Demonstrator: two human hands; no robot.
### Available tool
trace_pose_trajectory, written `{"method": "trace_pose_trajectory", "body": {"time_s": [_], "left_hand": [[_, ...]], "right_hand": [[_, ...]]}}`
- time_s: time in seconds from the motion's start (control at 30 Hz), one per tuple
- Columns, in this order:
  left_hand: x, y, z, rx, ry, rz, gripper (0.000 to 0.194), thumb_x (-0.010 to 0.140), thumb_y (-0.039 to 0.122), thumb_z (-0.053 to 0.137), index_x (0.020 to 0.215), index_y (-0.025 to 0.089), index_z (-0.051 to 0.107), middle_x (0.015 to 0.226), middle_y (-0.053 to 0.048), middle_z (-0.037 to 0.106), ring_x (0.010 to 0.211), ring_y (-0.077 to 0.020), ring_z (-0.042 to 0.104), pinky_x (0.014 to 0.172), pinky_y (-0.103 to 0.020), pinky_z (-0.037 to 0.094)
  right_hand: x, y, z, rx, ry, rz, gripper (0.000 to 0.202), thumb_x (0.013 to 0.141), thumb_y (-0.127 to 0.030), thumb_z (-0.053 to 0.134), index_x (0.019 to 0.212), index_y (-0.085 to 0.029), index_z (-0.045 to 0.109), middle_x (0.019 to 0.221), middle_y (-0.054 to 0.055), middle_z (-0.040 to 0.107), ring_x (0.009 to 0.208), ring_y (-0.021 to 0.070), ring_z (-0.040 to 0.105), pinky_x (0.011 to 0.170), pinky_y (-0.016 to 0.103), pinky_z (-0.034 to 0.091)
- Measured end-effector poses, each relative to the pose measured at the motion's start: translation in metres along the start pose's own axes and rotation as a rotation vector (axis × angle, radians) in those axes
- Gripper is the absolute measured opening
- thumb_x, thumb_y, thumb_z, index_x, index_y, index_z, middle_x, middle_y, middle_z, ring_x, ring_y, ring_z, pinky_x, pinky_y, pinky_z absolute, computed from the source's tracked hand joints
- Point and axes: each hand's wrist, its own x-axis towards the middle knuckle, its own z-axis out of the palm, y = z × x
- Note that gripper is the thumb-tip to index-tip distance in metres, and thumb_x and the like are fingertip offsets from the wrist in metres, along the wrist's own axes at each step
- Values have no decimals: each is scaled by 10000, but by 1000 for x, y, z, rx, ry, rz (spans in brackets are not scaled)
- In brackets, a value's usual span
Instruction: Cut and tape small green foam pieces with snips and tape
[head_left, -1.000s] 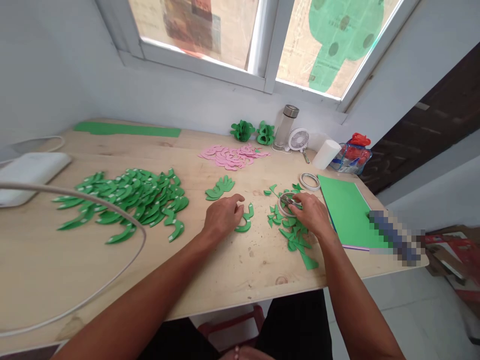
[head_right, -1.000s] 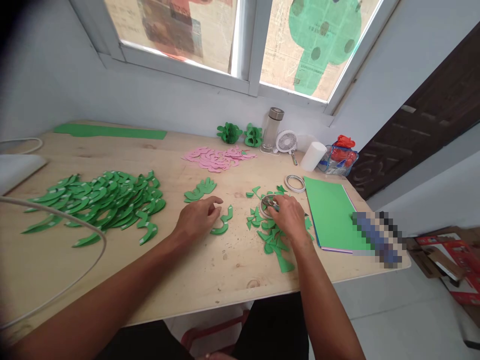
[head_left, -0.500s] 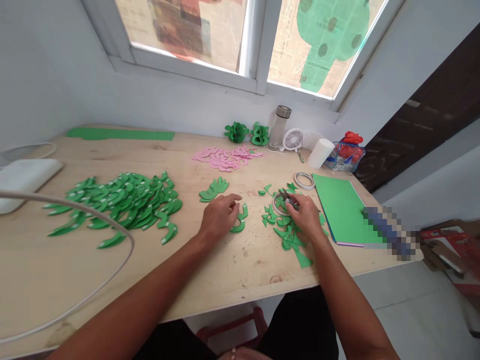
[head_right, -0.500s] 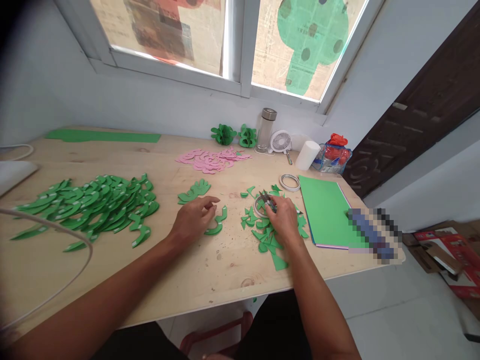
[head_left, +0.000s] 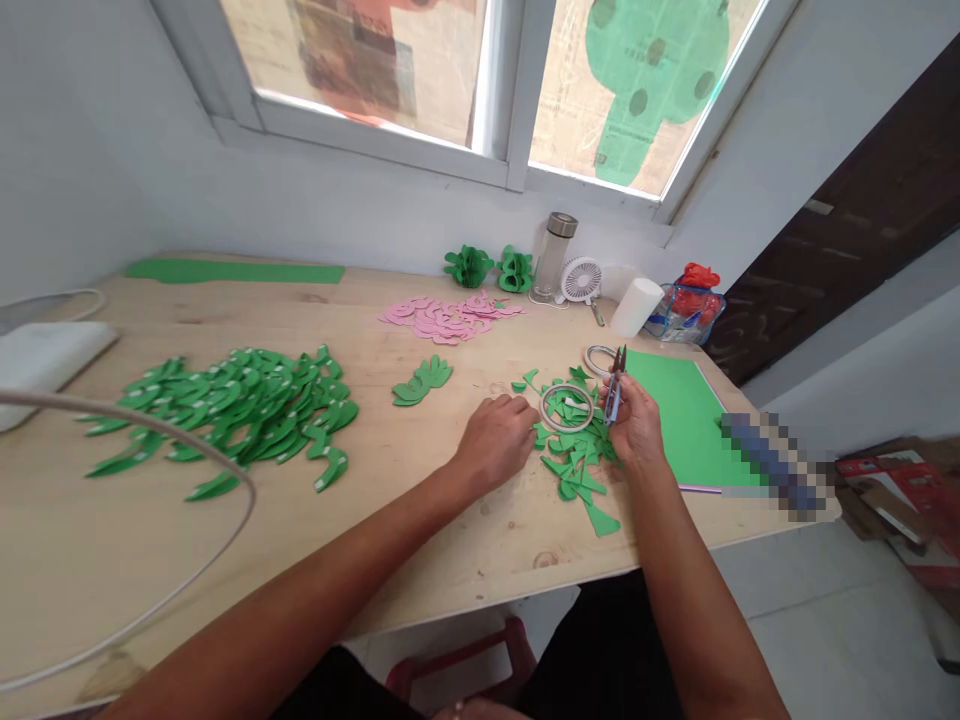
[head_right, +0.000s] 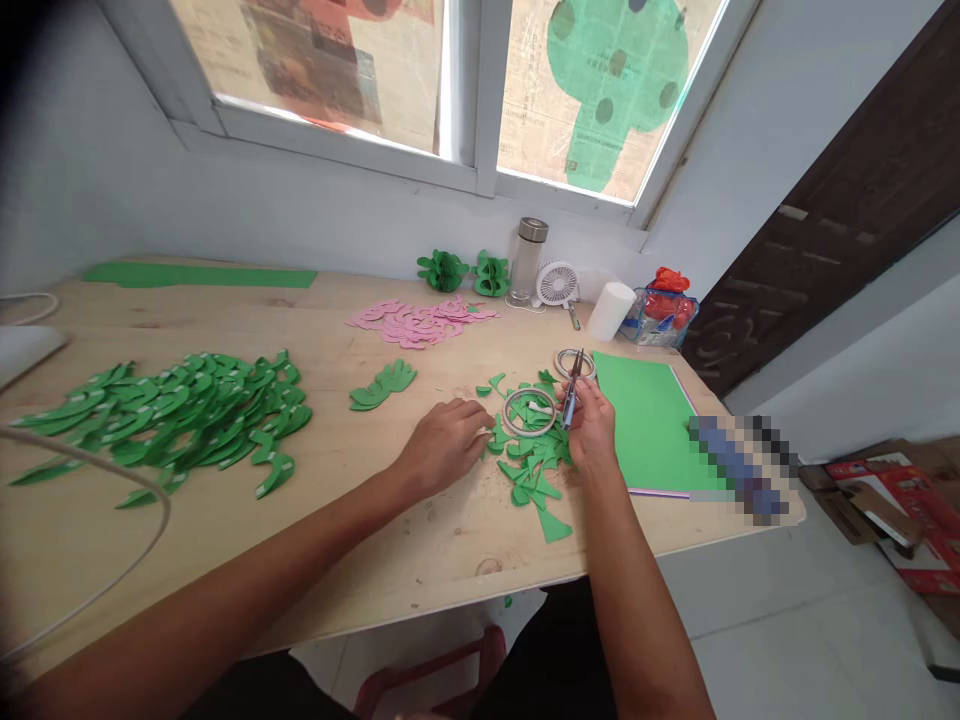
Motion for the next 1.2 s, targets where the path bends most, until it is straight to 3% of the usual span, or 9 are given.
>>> {"method": "trace_pose_trajectory", "body": {"time_s": [0.2,0.4,0.63,0.77,0.83,1.0,1.1,1.2], "left_hand": [[27,24,22,91,7,110,174,847,173,479,848,163,653,951,-111,644,977,-269,531,804,-399,388],[40,38,37,87,32,91,220,867,210,447,858,153,659,917,-118,645,988,-290,520,819,-440,367],[47,38,45,-54,20,-10,152,834,173,491,838,159,642,942,-123,649,1012,-287,531,828,-433,365],[43,30,43,-115,37,-57,112,841,215,512,833,182,618,947,-82,656,970,-256,553,808,-399,387],[40,24,42,-199,71,-102,97,845,216,511,840,187,604,913,-59,658,925,-234,564,792,-372,400],[38,7,45,-796,199,-150,84,828,235,515,794,177,566,779,-22,616,753,-172,563,686,-286,420],[38,4,45,-1088,189,-127,106,827,268,520,796,170,548,741,-9,601,694,-143,553,656,-258,419],[37,5,42,-1232,161,-130,137,814,299,554,805,163,551,736,-12,612,703,-134,559,667,-247,420]], "right_hand": [[-1,-2,-2,67,-36,16,291,651,-331,737,883,-181,644,756,-20,659,608,91,609,532,204,477],[-1,-4,-2,141,-31,32,293,643,-314,747,880,-177,643,744,-28,652,606,80,605,531,187,478],[0,-4,-3,178,-30,68,247,655,-300,722,842,-181,614,753,-30,646,613,79,602,533,187,476],[2,-5,-7,201,-83,120,233,662,-299,697,842,-183,603,718,-44,620,491,44,510,408,155,382],[2,-5,-9,186,-114,135,233,679,-310,676,863,-184,612,685,-53,598,414,25,418,344,150,300],[-2,-4,-6,33,-155,180,286,731,-421,657,878,-176,642,587,-64,532,339,10,257,295,158,187],[-4,-2,-3,-45,-158,186,362,734,-504,653,876,-171,651,537,-69,505,329,8,216,291,161,157],[-4,0,-2,-88,-160,190,402,713,-532,672,877,-165,650,505,-78,479,321,5,198,292,161,132]]}}
